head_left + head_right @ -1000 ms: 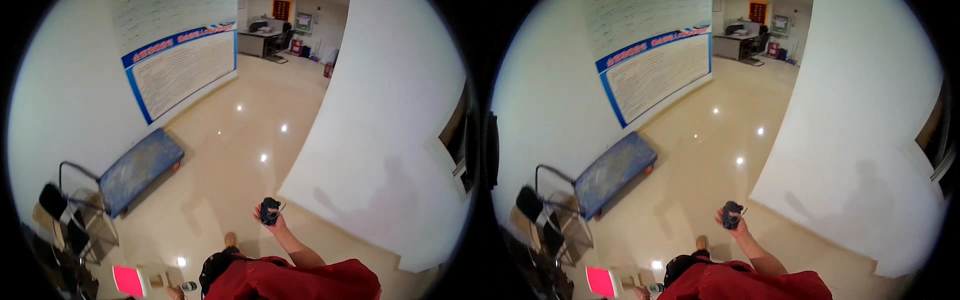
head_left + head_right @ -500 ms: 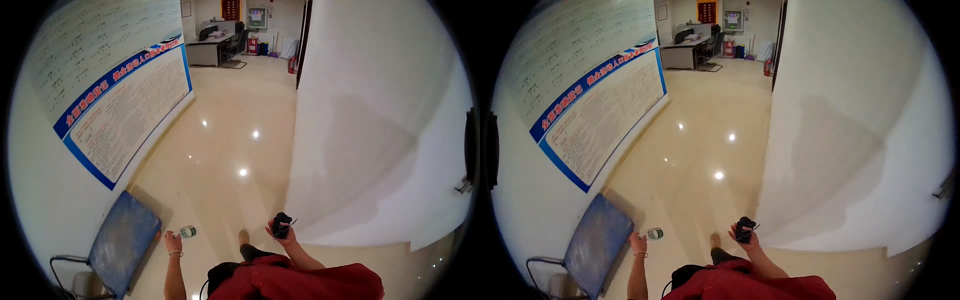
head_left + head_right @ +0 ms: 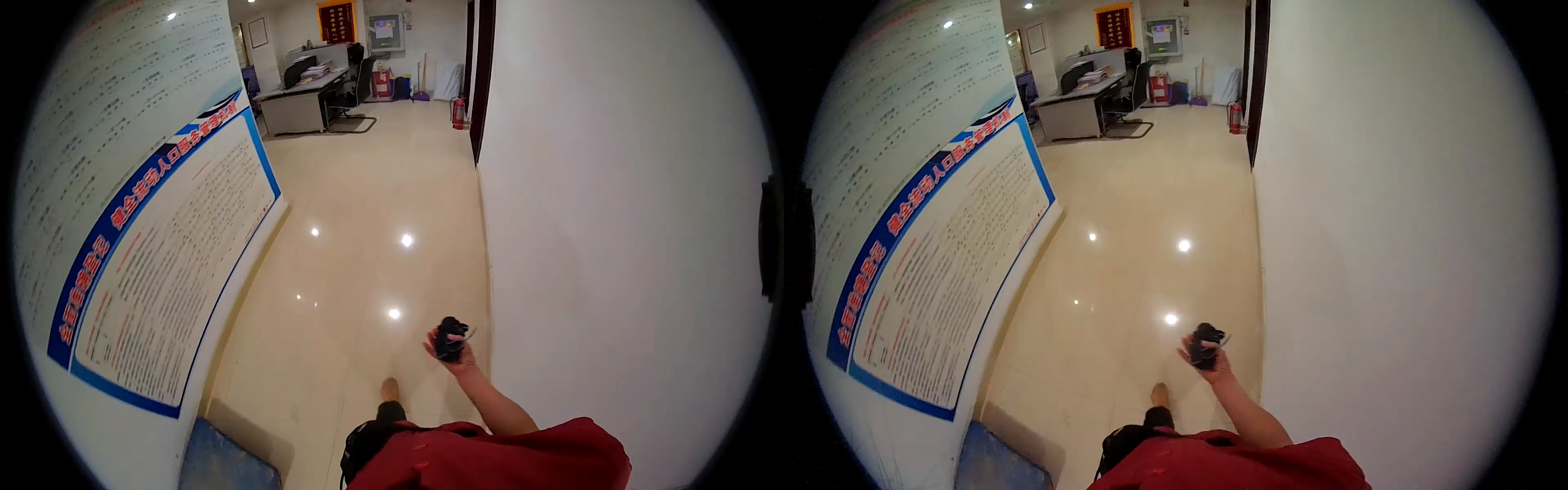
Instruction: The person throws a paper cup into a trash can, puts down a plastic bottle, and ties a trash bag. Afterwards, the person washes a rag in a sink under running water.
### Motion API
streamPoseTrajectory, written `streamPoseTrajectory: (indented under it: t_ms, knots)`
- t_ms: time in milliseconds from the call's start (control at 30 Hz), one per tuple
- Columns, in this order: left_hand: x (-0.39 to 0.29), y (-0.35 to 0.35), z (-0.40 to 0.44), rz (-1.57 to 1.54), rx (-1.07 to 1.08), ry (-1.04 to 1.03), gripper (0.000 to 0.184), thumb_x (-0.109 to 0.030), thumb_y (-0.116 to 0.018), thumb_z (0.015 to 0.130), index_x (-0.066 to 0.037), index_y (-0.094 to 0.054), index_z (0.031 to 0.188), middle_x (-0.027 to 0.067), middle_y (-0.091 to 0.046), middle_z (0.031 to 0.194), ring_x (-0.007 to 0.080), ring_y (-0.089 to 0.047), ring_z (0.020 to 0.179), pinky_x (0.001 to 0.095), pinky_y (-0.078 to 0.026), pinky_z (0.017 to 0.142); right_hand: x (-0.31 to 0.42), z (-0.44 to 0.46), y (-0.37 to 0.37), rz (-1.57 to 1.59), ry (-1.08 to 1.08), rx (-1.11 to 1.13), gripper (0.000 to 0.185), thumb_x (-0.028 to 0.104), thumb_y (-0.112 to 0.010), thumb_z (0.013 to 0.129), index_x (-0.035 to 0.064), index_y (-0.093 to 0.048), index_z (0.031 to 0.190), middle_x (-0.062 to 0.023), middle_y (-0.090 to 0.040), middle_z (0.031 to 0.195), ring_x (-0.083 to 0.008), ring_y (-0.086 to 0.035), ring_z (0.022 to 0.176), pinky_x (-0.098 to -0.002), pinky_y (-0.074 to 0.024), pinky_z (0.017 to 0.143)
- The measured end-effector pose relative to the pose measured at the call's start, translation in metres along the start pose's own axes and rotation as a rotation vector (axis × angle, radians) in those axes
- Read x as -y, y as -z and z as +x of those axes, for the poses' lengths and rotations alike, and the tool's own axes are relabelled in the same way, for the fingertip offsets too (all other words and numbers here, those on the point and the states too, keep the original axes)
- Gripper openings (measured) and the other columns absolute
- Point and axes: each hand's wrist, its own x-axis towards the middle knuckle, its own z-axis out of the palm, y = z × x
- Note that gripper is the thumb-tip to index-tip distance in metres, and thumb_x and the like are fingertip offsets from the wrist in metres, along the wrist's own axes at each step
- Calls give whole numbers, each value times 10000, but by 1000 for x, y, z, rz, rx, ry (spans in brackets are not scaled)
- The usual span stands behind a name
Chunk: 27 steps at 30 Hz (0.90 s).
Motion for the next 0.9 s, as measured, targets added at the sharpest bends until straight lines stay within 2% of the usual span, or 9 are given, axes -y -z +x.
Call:
streamPoseTrajectory:
  t_ms: [167, 300, 333, 433, 633, 700, 833, 867, 900]
  knots:
    - [-219, 28, 16, 55, 27, -224, 472, -168, -569, 723, 55, -390, 1099, 176, -462, 1088, 292, -454, 999, 354, -360, 856, 93, 79, -17, -26, 232, -157, 321, 9, -557, 607, 30, -492, 920, -95, -542, 898, -260, -499, 945, -472, -334, 899]
    - [-432, 45, 36, -58, -61, -780, 459, -205, -568, 714, 63, -430, 1060, 174, -505, 1036, 294, -470, 967, 355, -346, 858, 157, 130, -22, 9, 448, -174, 302, 18, -550, 596, 19, -521, 897, -105, -559, 870, -275, -519, 911, -476, -350, 873]
    - [-520, 95, -24, 254, 103, -755, 633, -372, -450, 798, 42, -255, 1237, 144, -300, 1282, 243, -250, 1200, 328, -115, 1008, 176, 146, -16, 6, 454, -163, 298, 22, -550, 602, 40, -518, 898, -100, -554, 878, -258, -519, 912, -481, -354, 865]
    - [-712, 93, -36, -83, -168, -1193, 426, -218, -613, 657, 33, -473, 971, 207, -482, 968, 335, -438, 953, 379, -357, 835, 223, 193, -8, 159, 572, -287, 287, 36, -550, 598, 54, -517, 882, -99, -555, 871, -244, -527, 903, -480, -371, 842]
    - [-937, 85, -104, -293, -181, -1192, 328, -175, -623, 652, 8, -476, 882, 185, -487, 885, 322, -471, 861, 386, -396, 739, 325, 365, -21, 76, 611, -321, 294, 58, -553, 616, 50, -517, 908, -85, -562, 901, -247, -534, 899, -469, -368, 854]
    - [-953, 63, -81, -365, -43, -993, 318, -190, -622, 660, 0, -475, 868, 187, -485, 876, 313, -476, 854, 385, -398, 732, 357, 433, -45, 45, 556, -304, 298, 54, -554, 609, 40, -516, 905, -90, -569, 887, -247, -528, 904, -457, -358, 871]
    - [-947, 14, 7, -251, 25, -749, 559, -189, -604, 674, 60, -386, 1124, 235, -426, 1108, 332, -431, 1028, 348, -373, 852, 405, 591, -122, -43, 434, -214, 331, 8, -542, 603, 36, -506, 931, -98, -563, 906, -248, -522, 923, -455, -363, 872]
    - [-941, -27, 57, -458, -223, -847, 328, -62, -598, 668, 16, -430, 939, 133, -516, 765, 202, -529, 510, 298, -447, 408, 415, 640, -142, -55, 421, -206, 331, 8, -542, 603, 36, -506, 931, -98, -563, 906, -248, -522, 923, -455, -363, 872]
    - [-944, -7, 26, -370, 90, -493, 598, -177, -609, 670, 89, -352, 1141, 216, -387, 1172, 309, -416, 1067, 343, -402, 830, 422, 677, -158, 2, 383, -179, 342, -15, -540, 604, 38, -503, 940, -108, -560, 908, -261, -516, 933, -473, -351, 880]
